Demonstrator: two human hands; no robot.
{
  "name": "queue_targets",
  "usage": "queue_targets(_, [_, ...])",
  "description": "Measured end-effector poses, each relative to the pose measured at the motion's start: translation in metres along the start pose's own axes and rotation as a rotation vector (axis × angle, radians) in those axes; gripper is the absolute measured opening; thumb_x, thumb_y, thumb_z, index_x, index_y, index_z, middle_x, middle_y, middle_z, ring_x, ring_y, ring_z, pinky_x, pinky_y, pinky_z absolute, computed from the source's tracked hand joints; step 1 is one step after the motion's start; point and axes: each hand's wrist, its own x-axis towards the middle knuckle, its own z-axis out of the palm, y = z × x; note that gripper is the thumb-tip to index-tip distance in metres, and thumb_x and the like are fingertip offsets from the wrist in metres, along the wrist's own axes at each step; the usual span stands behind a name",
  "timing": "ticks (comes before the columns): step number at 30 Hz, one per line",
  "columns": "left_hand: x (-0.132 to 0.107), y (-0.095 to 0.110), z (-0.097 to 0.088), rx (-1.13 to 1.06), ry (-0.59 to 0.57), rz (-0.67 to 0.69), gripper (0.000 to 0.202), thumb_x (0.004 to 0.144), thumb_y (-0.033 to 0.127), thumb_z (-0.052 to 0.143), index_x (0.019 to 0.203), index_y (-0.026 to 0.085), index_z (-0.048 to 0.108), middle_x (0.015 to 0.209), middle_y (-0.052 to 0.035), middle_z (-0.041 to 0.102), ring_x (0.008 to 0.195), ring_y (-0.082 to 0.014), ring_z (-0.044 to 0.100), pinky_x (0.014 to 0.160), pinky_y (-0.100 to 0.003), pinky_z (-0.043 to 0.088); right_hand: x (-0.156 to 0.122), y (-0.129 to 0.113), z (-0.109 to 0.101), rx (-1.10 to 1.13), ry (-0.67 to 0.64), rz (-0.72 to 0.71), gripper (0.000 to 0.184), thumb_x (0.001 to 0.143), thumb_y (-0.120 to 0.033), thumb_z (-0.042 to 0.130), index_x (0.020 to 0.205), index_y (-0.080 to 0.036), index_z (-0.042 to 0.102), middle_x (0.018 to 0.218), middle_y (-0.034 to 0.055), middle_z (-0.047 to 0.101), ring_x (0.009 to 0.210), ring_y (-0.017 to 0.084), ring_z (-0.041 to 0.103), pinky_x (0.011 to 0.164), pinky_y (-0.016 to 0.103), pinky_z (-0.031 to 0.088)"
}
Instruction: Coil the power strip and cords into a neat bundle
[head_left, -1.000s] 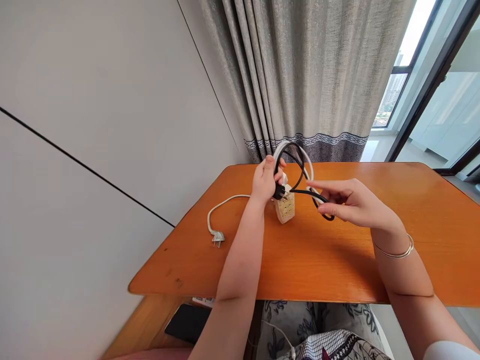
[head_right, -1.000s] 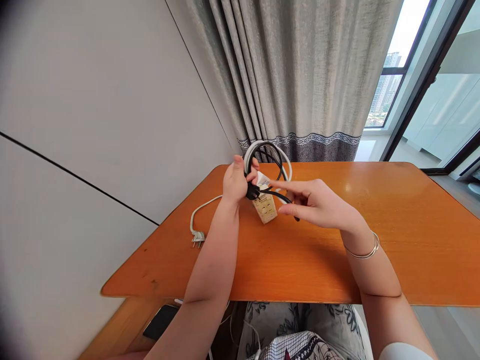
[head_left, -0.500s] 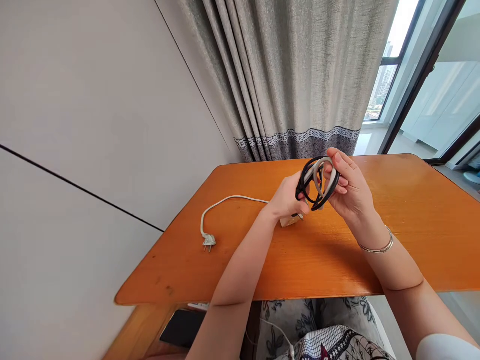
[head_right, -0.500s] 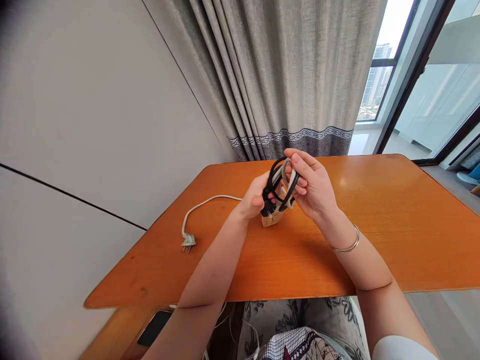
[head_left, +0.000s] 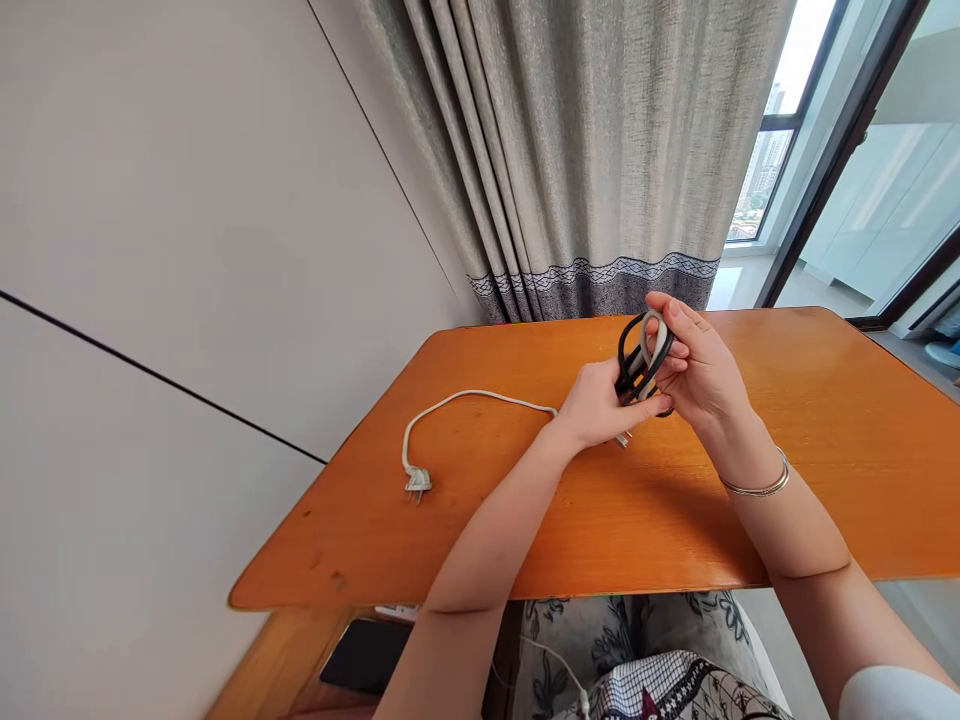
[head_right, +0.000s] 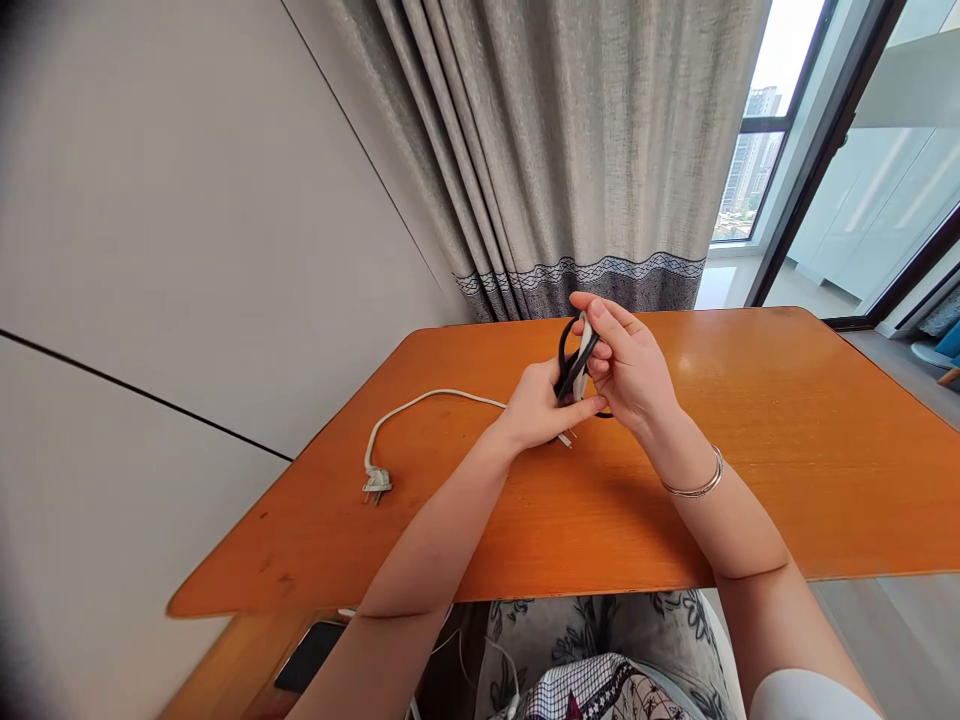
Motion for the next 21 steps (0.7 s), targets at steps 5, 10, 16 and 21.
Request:
queue_targets(5, [0.0, -0.004, -0.002, -0.064, 0.085, -0.012, 0.037, 0.074, 0.052, 0.073, 0.075, 0.018, 0.061, 0.057, 0.0052, 0.045, 0.053, -0.0095, 0.038, 0.052, -0.025, 0.03, -0.003, -0.014, -0.008, -0.148, -0.151, 0.015, 0.032, 0.078, -0.032, 0.08, 0.109, -0.026, 0.075, 0.091, -0.002, 0.073, 0.061, 0.005, 0.06, 0.055, 0.017, 0.057])
queue_targets(10, [-0.001, 0.0, -0.007, -0.039, 0.036, -0.018, 0.034, 0.077, 0.049, 0.068, 0.083, 0.015, 0.069, 0.061, 0.003, 0.05, 0.057, -0.0106, 0.04, 0.054, -0.025, 0.032, -0.001, -0.025, -0.023, -0.441, -0.217, -0.103, 0.031, 0.074, -0.03, 0.083, 0.104, -0.025, 0.078, 0.081, -0.0004, 0.071, 0.064, 0.011, 0.061, 0.054, 0.024, 0.054])
queue_targets(16, [-0.002, 0.004, -0.011, -0.043, -0.031, -0.02, 0.036, 0.079, 0.052, 0.065, 0.072, 0.016, 0.063, 0.059, 0.0033, 0.046, 0.056, -0.0103, 0.038, 0.054, -0.025, 0.031, 0.002, -0.028, -0.029, -0.855, -0.121, -0.333, 0.026, 0.081, -0.046, 0.079, 0.078, -0.021, 0.073, 0.071, 0.0009, 0.063, 0.061, 0.011, 0.051, 0.055, 0.027, 0.043])
queue_targets(21, [-0.002, 0.0, -0.011, -0.047, -0.023, -0.018, 0.04, 0.078, 0.055, 0.068, 0.069, 0.017, 0.062, 0.055, 0.0044, 0.042, 0.054, -0.0098, 0.036, 0.052, -0.025, 0.029, -0.001, -0.027, -0.024, -0.979, -0.171, -0.318, 0.023, 0.088, -0.04, 0.071, 0.077, -0.022, 0.062, 0.064, -0.0022, 0.057, 0.056, 0.011, 0.048, 0.053, 0.027, 0.038])
